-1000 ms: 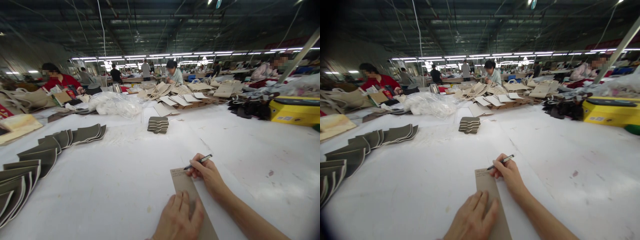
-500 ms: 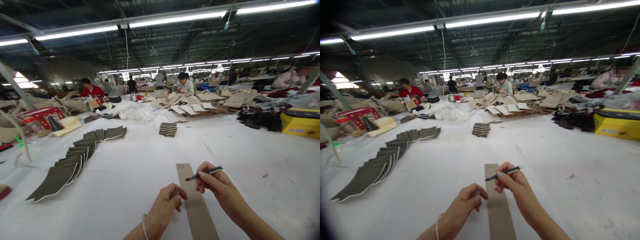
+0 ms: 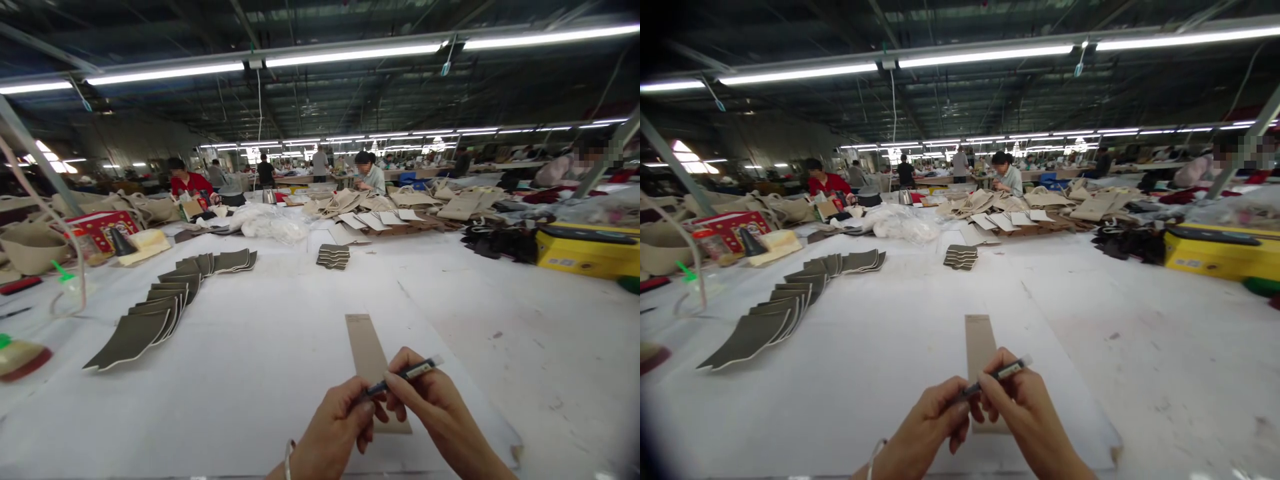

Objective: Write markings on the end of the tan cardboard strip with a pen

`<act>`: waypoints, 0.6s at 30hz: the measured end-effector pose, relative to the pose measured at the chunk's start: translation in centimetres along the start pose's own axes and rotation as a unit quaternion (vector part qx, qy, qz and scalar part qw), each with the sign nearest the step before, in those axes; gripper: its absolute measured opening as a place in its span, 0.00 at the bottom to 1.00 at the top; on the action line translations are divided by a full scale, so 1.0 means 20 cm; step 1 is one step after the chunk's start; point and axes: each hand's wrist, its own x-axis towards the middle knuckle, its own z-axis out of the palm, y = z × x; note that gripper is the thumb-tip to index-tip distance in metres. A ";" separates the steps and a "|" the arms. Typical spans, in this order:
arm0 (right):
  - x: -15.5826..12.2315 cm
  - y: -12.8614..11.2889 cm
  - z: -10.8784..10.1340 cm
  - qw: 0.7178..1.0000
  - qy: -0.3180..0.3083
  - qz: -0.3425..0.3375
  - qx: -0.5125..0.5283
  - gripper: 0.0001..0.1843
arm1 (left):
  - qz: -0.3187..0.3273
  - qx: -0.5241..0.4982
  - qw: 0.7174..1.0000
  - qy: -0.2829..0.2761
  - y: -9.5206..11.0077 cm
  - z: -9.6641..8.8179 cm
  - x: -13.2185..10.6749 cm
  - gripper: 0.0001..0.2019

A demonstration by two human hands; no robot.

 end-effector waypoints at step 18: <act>-0.08 0.07 -0.03 0.998 -0.022 0.036 0.044 0.24 | -0.029 0.116 0.991 -0.065 -0.01 0.04 -0.04 0.11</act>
